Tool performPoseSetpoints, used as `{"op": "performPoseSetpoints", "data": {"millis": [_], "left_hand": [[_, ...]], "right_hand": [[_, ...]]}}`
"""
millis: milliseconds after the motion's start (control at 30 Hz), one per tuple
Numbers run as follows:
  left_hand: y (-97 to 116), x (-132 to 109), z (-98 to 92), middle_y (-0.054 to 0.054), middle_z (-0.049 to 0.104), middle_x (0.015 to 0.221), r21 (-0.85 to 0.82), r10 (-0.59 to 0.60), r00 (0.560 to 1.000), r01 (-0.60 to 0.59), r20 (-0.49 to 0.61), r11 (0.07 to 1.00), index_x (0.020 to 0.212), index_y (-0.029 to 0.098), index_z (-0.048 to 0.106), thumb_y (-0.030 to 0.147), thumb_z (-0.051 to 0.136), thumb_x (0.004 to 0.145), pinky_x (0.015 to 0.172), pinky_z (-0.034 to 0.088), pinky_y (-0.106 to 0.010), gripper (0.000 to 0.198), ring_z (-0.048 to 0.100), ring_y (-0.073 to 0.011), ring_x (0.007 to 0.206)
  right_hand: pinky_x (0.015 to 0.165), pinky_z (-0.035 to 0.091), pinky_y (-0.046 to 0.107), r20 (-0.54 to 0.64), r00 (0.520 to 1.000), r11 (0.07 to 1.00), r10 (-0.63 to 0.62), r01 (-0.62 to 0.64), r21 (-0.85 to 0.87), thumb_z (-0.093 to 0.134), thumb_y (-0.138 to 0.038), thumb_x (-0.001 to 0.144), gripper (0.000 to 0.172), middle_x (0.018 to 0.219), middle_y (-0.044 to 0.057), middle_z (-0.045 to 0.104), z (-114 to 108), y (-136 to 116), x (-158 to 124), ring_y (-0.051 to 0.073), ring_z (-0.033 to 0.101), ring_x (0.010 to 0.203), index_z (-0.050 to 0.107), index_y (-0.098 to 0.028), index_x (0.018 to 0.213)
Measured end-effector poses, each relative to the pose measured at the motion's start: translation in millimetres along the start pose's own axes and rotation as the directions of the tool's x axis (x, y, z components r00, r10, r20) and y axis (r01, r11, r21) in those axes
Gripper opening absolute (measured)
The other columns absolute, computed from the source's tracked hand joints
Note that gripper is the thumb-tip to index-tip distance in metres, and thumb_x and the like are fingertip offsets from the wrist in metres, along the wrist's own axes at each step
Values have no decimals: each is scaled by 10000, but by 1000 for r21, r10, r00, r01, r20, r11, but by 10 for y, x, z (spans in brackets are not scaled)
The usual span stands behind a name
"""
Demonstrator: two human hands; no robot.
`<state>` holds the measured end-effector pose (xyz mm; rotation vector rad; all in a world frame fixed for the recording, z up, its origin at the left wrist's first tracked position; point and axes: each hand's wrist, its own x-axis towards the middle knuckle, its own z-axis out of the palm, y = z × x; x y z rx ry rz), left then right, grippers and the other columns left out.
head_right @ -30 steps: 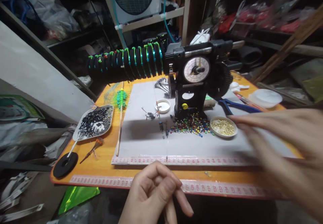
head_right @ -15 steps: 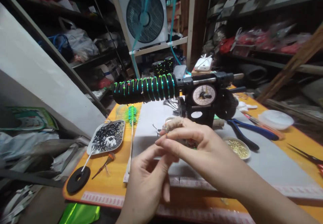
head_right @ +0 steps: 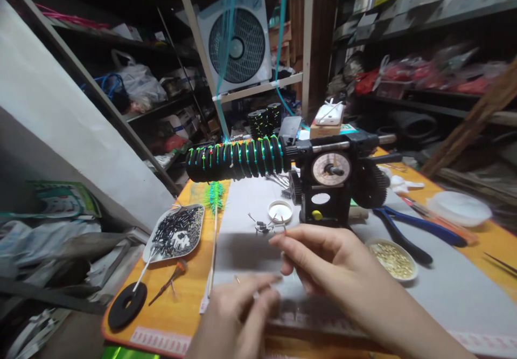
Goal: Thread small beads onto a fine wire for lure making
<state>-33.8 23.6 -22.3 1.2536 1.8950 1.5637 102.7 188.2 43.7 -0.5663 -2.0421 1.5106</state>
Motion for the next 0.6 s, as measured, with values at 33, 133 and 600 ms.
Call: {"op": "performPoseSetpoints", "data": {"millis": [33, 133, 600], "left_hand": [[98, 173, -64, -124, 947, 955, 14, 55, 996, -54, -67, 998, 1255, 311, 1027, 350, 790, 1178, 944, 703, -463, 253, 852, -336, 857], [329, 644, -142, -66, 897, 894, 46, 193, 972, -188, -136, 981, 1443, 252, 949, 272, 727, 1155, 769, 667, -387, 364, 717, -230, 630], [426, 692, -25, -88, 874, 928, 39, 208, 974, -206, -92, 978, 982, 209, 900, 236, 745, 1102, 790, 581, -350, 198, 816, -265, 864]], "right_hand": [[430, 456, 233, -16, 999, 998, -41, 40, -53, 746, -1069, 975, 881, 688, 67, 801, -13, 7, 1, 141, 615, 491, 918, -211, 872], [493, 580, 267, -62, 981, 959, -185, 167, -229, 711, -952, 1098, 755, 735, 66, 873, -49, 95, -16, 210, 785, 567, 975, -250, 1011], [1263, 658, 576, 57, 570, 261, -819, 459, -849, 586, -281, 1290, 339, 1525, 156, 869, -353, -463, 779, 369, 838, 1390, 832, -235, 1519]]}}
